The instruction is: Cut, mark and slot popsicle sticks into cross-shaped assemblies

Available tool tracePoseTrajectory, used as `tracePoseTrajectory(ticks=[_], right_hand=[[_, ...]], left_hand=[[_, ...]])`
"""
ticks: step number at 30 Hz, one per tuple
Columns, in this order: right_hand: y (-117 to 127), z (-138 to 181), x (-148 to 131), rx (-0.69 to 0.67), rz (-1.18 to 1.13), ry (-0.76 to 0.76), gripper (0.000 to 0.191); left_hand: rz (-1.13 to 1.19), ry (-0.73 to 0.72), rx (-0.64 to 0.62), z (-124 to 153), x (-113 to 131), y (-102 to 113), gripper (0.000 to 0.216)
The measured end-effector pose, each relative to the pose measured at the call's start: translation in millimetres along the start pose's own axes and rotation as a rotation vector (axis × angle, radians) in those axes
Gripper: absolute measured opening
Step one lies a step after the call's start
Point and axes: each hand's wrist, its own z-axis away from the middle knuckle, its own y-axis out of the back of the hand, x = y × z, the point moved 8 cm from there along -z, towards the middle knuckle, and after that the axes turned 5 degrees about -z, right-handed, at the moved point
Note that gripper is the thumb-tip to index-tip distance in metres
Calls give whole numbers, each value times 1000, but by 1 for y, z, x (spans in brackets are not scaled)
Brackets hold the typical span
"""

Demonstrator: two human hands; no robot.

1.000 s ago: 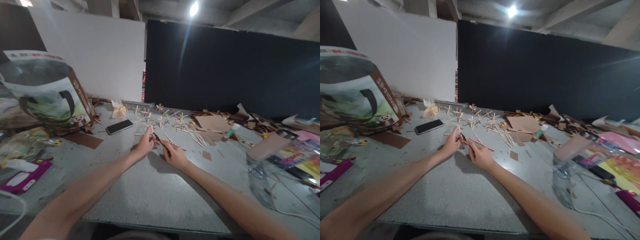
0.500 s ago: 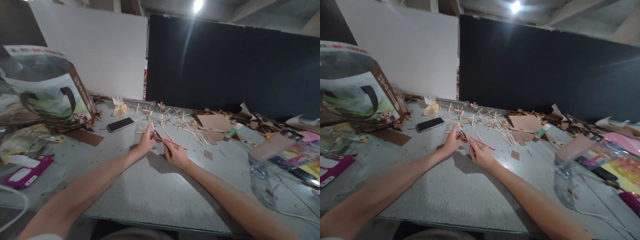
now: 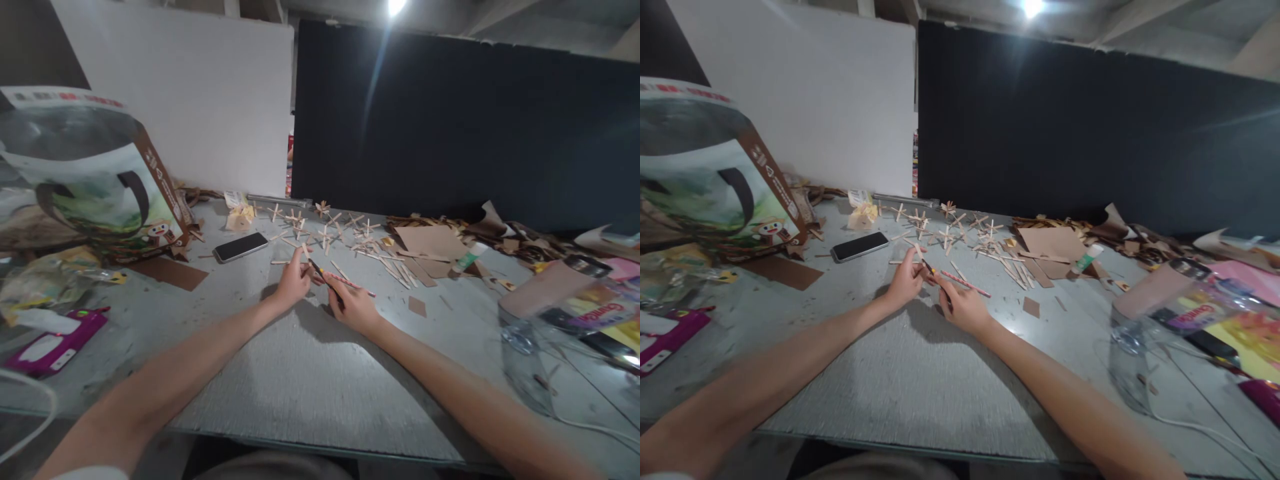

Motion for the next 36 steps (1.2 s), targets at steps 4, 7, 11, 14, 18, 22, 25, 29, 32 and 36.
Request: tracePoseTrajectory(ticks=[4,7,11,14,18,22,25,29,32,36], right_hand=[[-1,0,0,-17,-2,-8,44],[-2,0,2,-39,-2,-25,44],[-4,-1,2,-67,-22,-44,44],[-5,-4,5,-94,-43,-97,44],[-4,-9,11,-135,-111,-194,43],[-3,-11,11,-154,-138,-220,45],[-3,-11,10,-170,-133,-216,48],[-5,-11,10,-189,-120,-210,48],[-5,-11,10,-197,-119,-214,48],[-3,-11,10,-192,-106,-216,48]], left_hand=[[19,-1,-1,0,1,-1,48],[-16,2,13,0,1,1,43],[-43,12,28,-1,-2,3,39],[-33,75,29,-4,-13,4,39],[-56,202,38,-7,-34,4,36],[-69,211,37,-9,-38,5,35],[-61,214,30,-9,-37,5,36],[-49,216,24,-9,-36,5,38],[-44,215,22,-9,-36,5,40],[-40,211,9,-10,-35,4,39]])
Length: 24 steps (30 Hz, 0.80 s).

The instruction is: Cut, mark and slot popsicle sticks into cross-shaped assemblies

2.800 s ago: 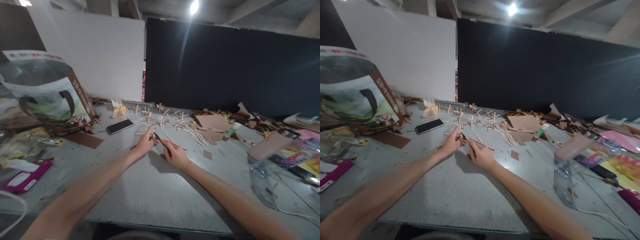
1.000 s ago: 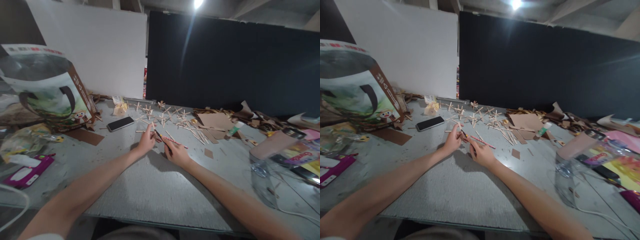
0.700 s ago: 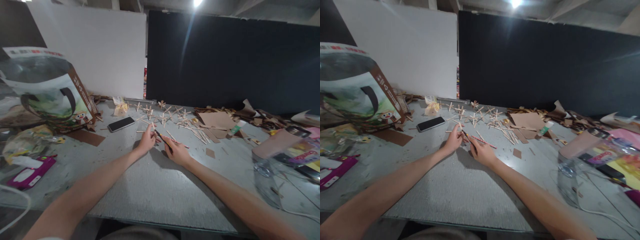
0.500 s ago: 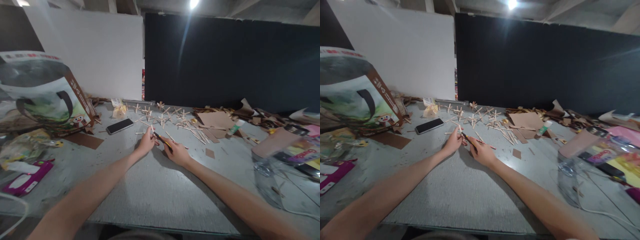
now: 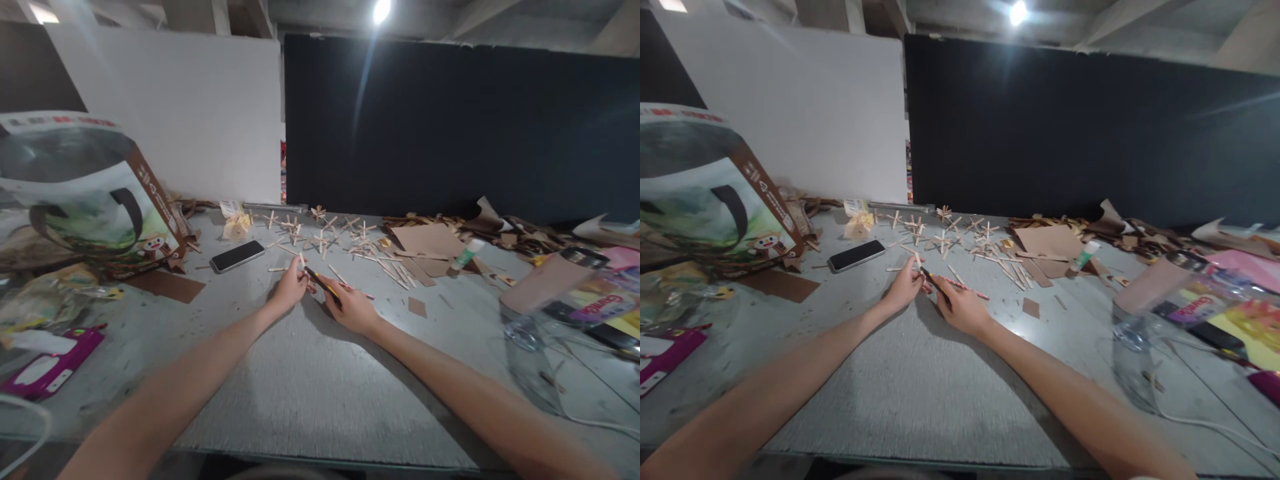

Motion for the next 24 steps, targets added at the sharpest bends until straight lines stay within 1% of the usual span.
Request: tracePoseTrajectory(ticks=[6,19,24], right_hand=[[1,0,0,8,-9,7,48],[2,0,-1,30,-39,29,46],[3,0,-3,39,-39,44,46]], left_hand=[[6,-8,-5,-1,1,0,35],[8,-6,-8,-1,1,1,38],[9,-4,2,-2,-1,1,35]])
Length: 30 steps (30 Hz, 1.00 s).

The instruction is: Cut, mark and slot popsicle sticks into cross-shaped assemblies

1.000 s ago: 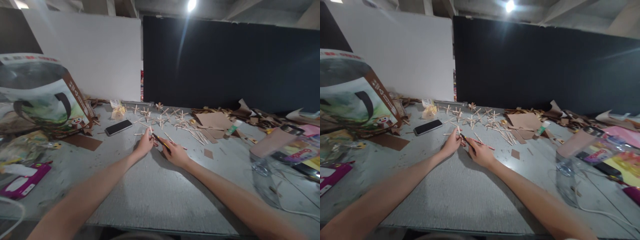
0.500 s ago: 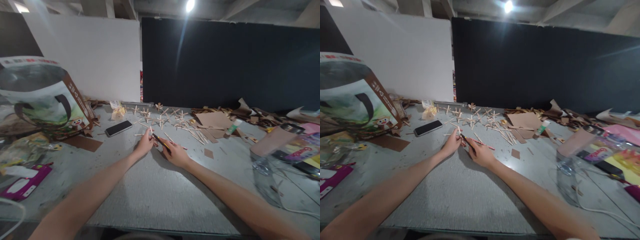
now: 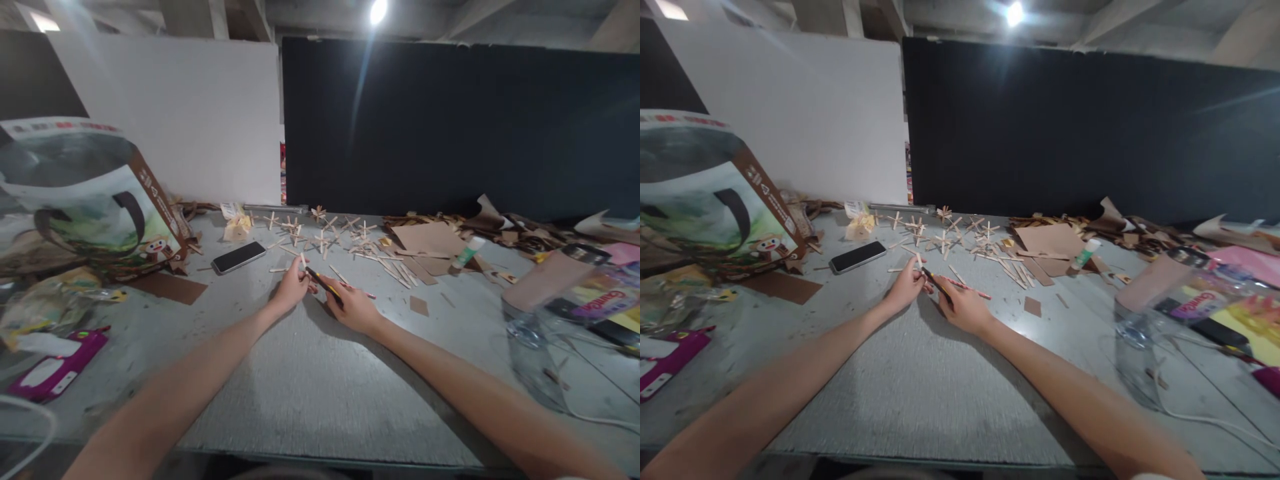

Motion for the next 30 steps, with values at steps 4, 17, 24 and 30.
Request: tracePoseTrajectory(ticks=[4,17,24,30], right_hand=[[0,0,0,-6,9,-4,45],[-2,1,2,-20,8,-16,46],[-3,1,3,-19,-1,-6,48],[-3,1,3,-16,-11,-2,48]], left_hand=[[0,2,1,0,-1,0,33],[-9,-4,0,2,1,0,33],[-12,-4,5,1,1,0,31],[-20,-12,16,1,-1,2,32]])
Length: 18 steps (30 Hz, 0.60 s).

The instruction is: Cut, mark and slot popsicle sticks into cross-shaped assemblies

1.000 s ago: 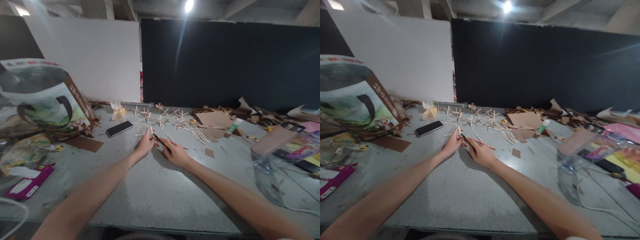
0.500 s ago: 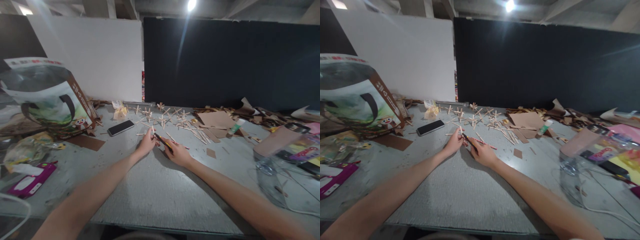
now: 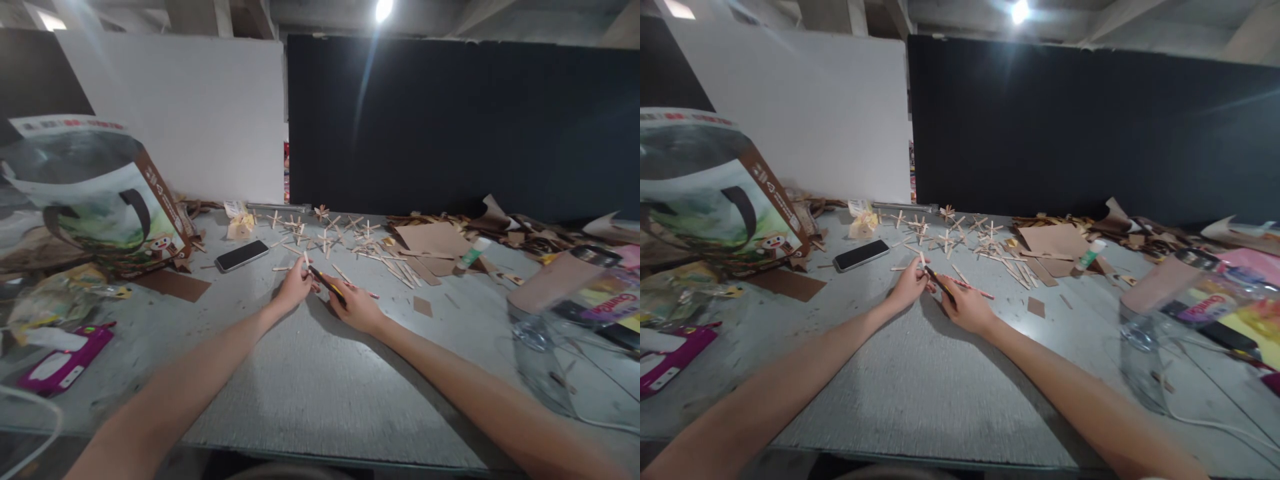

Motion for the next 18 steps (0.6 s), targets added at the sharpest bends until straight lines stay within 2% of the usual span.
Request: tracePoseTrajectory(ticks=[18], right_hand=[[1,-1,-2,-18,-31,-5,47]], left_hand=[[-17,5,-2,-1,-1,0,30]])
